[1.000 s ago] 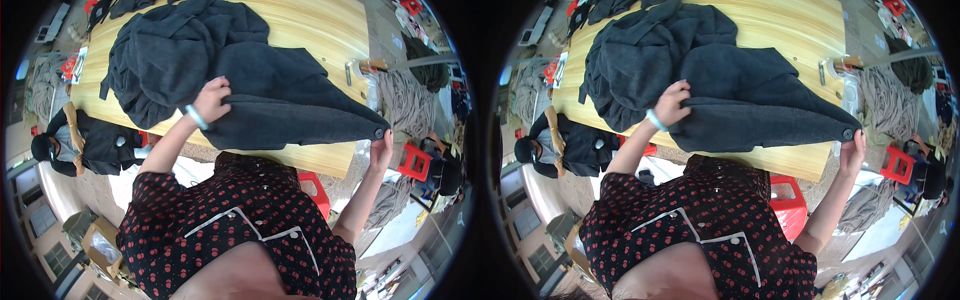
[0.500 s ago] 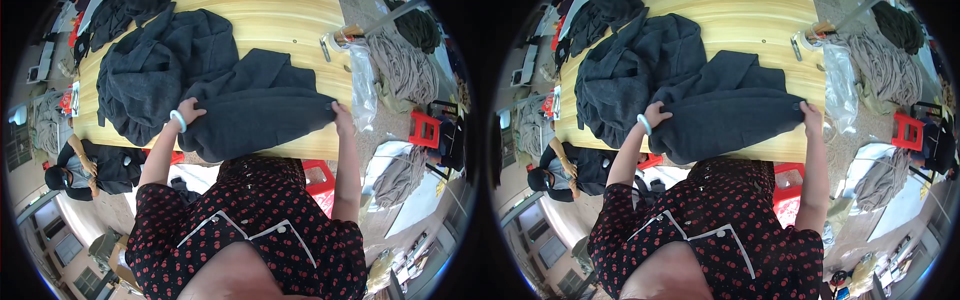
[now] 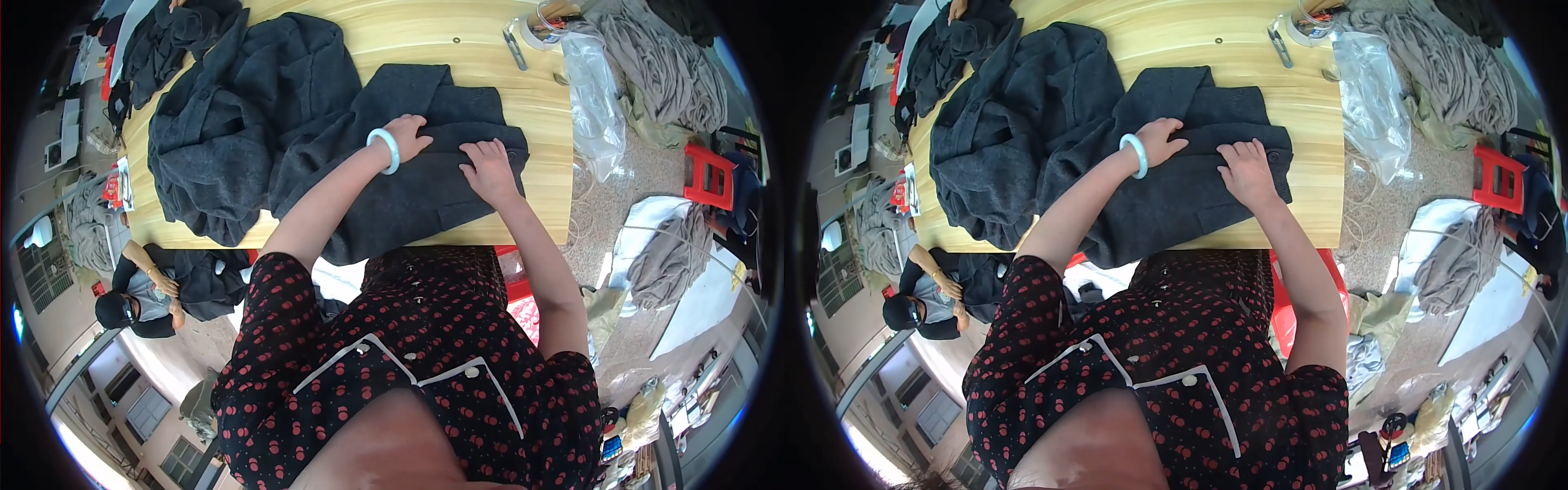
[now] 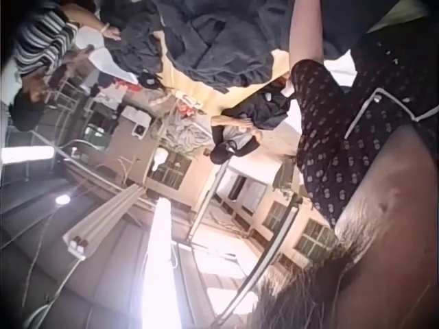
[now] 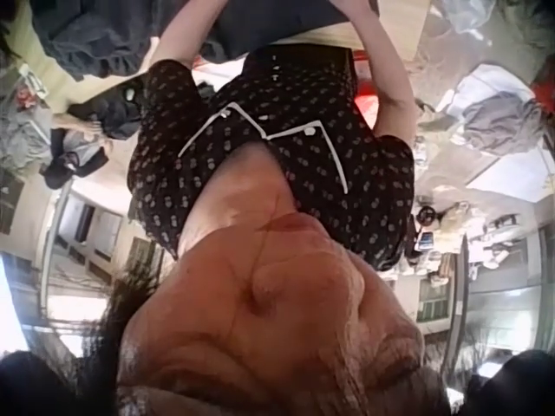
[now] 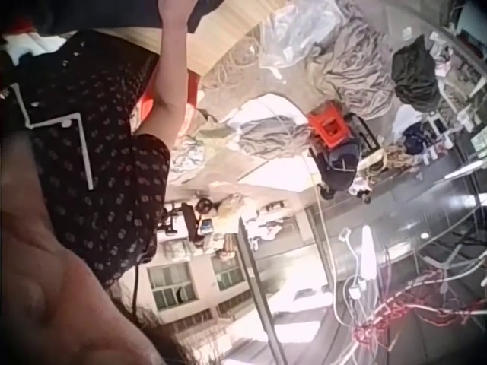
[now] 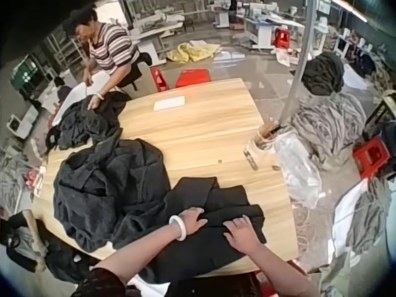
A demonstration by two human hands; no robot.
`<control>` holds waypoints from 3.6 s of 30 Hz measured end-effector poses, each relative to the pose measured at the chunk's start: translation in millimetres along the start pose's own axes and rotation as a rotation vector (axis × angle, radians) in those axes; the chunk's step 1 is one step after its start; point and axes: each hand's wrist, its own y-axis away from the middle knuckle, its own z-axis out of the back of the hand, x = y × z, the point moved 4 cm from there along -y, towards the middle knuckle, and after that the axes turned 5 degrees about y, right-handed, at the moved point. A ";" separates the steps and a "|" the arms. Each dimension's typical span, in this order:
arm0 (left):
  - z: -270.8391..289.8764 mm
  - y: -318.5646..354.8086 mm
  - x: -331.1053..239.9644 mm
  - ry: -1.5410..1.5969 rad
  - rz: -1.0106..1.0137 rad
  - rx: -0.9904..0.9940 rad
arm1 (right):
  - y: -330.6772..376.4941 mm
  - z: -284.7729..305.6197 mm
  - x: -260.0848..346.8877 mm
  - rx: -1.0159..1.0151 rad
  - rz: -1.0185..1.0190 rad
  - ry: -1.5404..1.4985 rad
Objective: Folding and inspecting black garments on a large workbench in a factory setting.
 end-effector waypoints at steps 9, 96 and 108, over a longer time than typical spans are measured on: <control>-23.2 -32.9 -20.2 -0.072 0.074 0.206 | 25.3 -1.9 6.9 -0.028 0.016 -0.025; -5.3 28.3 46.7 0.080 -0.045 0.353 | -14.4 -41.6 86.3 0.216 0.100 0.015; -12.8 37.5 54.2 0.054 -0.027 0.322 | -15.1 -49.3 98.4 0.131 0.143 0.067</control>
